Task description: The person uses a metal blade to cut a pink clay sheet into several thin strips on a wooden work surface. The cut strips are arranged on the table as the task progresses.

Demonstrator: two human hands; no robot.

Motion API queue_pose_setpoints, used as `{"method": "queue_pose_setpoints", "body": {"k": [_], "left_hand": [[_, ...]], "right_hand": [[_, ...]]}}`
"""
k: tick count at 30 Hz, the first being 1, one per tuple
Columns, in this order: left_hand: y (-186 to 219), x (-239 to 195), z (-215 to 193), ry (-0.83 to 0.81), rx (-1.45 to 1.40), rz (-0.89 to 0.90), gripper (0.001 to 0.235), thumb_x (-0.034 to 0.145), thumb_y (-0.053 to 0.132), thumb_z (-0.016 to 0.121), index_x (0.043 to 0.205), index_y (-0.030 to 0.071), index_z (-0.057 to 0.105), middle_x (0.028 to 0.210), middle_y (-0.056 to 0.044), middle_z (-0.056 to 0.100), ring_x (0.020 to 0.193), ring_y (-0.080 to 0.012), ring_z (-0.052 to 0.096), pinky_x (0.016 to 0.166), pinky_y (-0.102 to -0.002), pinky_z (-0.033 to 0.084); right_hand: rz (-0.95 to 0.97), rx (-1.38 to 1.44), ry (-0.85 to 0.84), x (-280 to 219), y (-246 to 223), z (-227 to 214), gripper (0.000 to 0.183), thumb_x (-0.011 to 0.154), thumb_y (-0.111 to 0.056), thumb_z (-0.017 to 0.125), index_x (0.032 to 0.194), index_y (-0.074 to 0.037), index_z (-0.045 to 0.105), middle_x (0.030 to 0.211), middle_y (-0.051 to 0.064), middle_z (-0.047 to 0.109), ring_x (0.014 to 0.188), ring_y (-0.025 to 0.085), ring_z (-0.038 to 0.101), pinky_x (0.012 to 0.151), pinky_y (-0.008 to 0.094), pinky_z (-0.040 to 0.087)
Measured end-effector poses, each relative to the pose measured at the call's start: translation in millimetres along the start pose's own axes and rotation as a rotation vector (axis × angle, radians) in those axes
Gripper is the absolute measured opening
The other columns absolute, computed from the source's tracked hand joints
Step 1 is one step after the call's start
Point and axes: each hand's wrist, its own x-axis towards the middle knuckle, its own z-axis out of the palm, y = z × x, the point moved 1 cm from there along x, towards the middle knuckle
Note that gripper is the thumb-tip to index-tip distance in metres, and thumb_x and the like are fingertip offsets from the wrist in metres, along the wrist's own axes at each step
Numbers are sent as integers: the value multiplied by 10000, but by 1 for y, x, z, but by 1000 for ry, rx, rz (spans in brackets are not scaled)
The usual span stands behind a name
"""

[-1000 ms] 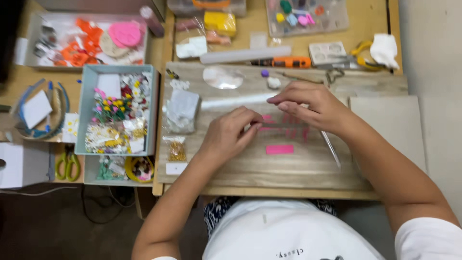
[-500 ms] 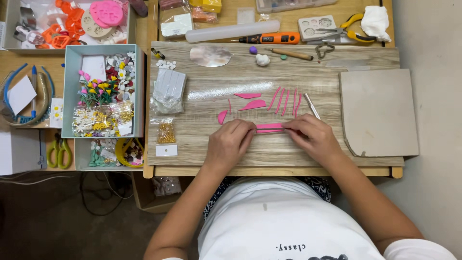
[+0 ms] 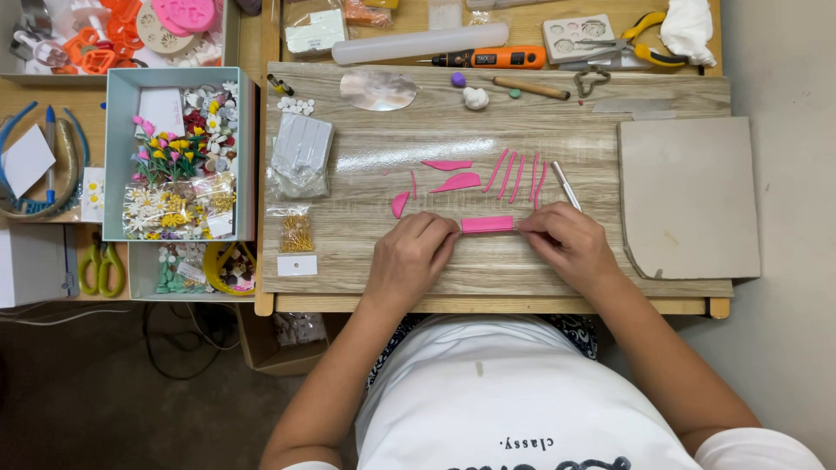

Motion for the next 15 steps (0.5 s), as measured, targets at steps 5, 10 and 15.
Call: {"method": "queue_pose_setpoints", "body": {"k": [5,10,15], "left_hand": [[1,1,0,-2,13,-3,10,946,151,677,953,158,679,840,-30,629,827,-242,682,719,-348,572],[3,1,-1,-11,25,-7,11,945,151,679,952,157,673,822,-33,617,802,-244,674,700,-351,567],[3,1,0,-9,48,-2,15,949,153,679,963,160,677,827,-26,617,805,-233,673,701,-341,565]], "right_hand": [[0,0,3,-2,2,1,57,892,-39,768,920,-88,775,904,77,739,875,291,736,812,396,587],[-20,9,1,0,2,0,53,891,-31,764,911,-80,770,898,83,735,865,296,735,806,402,585],[-29,9,1,0,1,1,43,896,-34,759,901,-76,762,904,86,732,860,295,734,802,399,585]]}}
